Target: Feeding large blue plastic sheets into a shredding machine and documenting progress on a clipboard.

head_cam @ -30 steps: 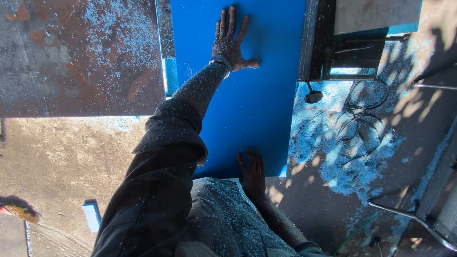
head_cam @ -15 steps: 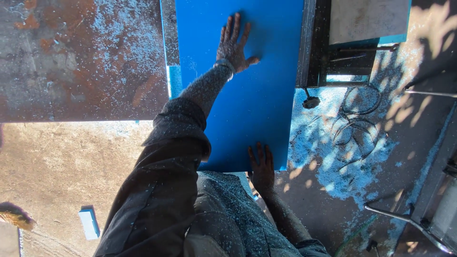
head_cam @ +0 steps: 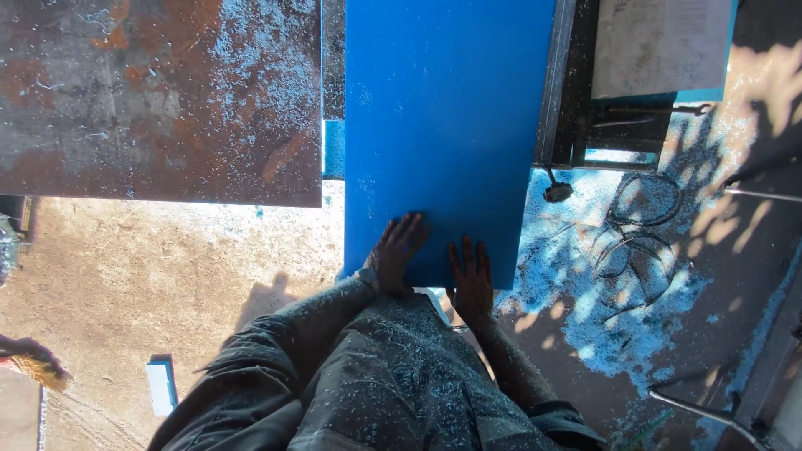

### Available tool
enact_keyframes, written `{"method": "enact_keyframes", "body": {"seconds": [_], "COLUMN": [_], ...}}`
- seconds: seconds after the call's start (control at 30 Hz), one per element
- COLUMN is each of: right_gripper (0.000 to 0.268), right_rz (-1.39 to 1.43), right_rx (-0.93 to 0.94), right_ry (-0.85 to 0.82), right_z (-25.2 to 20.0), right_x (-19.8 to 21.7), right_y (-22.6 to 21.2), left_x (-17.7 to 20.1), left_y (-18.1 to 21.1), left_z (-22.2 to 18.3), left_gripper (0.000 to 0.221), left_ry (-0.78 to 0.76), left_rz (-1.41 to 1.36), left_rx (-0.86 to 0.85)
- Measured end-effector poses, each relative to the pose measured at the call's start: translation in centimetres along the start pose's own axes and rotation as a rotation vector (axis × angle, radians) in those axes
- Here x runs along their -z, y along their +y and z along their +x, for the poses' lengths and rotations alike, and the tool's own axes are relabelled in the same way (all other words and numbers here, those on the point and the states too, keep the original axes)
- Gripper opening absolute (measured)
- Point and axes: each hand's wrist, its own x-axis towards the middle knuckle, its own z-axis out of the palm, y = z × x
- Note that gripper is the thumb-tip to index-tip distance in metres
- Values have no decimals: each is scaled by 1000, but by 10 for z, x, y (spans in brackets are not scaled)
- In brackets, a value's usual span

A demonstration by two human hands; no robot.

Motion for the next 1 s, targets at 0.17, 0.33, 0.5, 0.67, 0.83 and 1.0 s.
{"method": "enact_keyframes", "body": {"seconds": [0.17,0.33,0.5,0.67,0.83,1.0], "right_gripper": [109,109,112,114,116,123], "right_rz": [-38,-62,-82,-130,-177,-205], "right_rx": [7,42,35,28,52,84], "right_ry": [-51,26,-42,-121,-90,-73], "right_z": [8,21,41,62,83,105], "right_x": [-7,-21,-15,3,3,6], "right_y": [7,17,19,18,24,31], "left_x": [-26,-5,-16,-17,-15,-3], "left_y": [13,10,-7,-19,-32,-40], "left_z": [1,16,27,43,60,78], "left_gripper": [138,138,142,146,159,170], "left_ry": [-11,-78,-165,7,10,-64], "left_rz": [259,166,131,142,183,206], "left_rx": [72,95,124,92,98,121]}}
